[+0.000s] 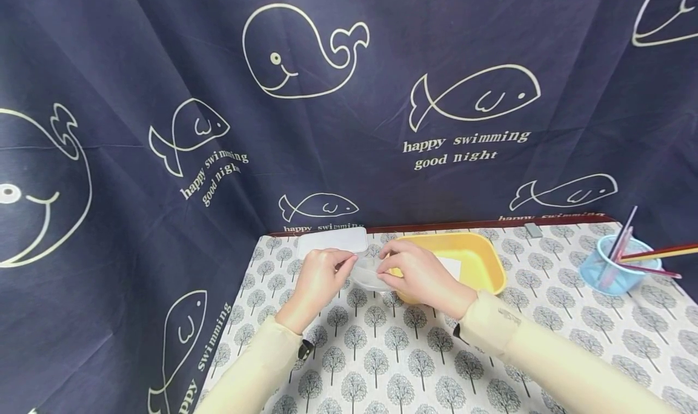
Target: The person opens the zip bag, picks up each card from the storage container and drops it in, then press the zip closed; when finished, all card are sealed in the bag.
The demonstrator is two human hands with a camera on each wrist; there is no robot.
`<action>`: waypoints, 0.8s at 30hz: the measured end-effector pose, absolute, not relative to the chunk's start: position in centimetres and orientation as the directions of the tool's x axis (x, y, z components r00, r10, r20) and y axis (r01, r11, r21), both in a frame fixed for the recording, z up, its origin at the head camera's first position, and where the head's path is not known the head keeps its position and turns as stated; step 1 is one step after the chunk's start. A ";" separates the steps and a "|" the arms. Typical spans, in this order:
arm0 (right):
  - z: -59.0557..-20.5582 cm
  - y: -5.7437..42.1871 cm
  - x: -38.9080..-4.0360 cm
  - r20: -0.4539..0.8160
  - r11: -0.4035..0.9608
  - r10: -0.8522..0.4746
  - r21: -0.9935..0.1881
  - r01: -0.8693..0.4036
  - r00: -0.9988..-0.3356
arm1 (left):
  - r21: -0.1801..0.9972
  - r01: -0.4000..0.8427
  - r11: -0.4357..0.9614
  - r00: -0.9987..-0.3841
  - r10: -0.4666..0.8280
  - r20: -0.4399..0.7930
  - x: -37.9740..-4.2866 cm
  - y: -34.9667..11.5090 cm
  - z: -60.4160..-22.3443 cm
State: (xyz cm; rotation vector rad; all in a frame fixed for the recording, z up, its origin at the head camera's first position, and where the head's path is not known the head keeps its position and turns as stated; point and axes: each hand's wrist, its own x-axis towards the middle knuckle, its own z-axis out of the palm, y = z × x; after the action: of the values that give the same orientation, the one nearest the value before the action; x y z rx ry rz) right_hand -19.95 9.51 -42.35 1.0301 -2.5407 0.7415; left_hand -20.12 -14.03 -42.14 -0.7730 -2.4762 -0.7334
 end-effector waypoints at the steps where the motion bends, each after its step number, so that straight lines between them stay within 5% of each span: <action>1: -42.4 9.5 -20.0 0.442 0.608 -0.564 -0.350 -0.713 -0.698 | 0.352 0.618 0.703 -0.747 0.385 0.542 -20.1 -14.0 -42.1; 24: -43.2 8.8 -20.7 0.326 0.647 -0.636 -0.268 -0.714 -0.699 | 0.340 0.626 0.702 -0.739 0.396 0.545 -20.3 -14.0 -42.2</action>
State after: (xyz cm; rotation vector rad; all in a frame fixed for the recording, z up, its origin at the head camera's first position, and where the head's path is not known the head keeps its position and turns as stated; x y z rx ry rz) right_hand -20.73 8.81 -43.18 1.1055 -2.6635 0.5639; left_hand -20.34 -14.01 -42.24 -0.7882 -2.4749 -0.7194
